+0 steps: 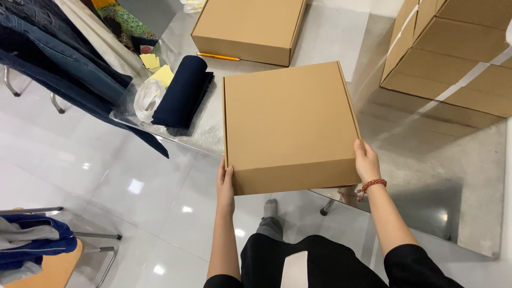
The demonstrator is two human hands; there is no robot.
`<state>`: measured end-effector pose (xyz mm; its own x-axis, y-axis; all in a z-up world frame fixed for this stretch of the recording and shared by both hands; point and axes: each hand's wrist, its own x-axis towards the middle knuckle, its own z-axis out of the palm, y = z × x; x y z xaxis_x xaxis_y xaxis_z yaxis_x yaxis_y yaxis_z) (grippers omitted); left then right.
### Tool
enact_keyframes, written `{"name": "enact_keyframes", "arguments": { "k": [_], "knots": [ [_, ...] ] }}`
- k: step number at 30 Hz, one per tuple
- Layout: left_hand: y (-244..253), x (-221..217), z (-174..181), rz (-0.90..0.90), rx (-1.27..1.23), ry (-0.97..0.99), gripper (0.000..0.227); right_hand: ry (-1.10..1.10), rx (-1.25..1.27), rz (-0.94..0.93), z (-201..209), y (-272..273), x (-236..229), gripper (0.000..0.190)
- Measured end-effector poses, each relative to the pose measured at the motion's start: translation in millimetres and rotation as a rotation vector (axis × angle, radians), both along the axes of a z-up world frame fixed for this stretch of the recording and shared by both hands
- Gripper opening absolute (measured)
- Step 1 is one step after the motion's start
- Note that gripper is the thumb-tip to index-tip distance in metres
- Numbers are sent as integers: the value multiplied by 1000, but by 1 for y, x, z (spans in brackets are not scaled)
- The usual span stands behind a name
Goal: The person places a plastic-wrapped item into a cardboard box, closes the flaps, and secures the box with a white ribbon. They tie the ribbon into a neat bow on top of the box.
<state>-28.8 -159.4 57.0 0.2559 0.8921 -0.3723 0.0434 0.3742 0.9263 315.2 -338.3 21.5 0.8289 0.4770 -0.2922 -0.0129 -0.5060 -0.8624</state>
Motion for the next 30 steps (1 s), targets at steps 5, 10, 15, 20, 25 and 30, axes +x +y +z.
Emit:
{"name": "enact_keyframes", "arguments": {
  "k": [5, 10, 15, 20, 25, 30],
  "knots": [
    [5, -7, -21, 15, 43, 66, 57, -58, -50, 11, -18, -3, 7, 62],
    [-2, -9, -12, 24, 36, 118, 55, -55, -22, -5, 13, -10, -16, 62],
    [-16, -21, -30, 96, -4, 159, 56, 73, 81, -57, 84, -20, -67, 66],
    [-34, -15, 18, 128, -29, 184, 55, 195, 156, -87, 103, -25, -81, 67],
    [-30, -15, 29, 162, -33, 258, 53, 321, 237, -90, 72, -32, -49, 60],
    [-18, -8, 76, 205, 3, 323, 57, 477, 405, -48, 35, -39, 8, 51]
  ]
}}
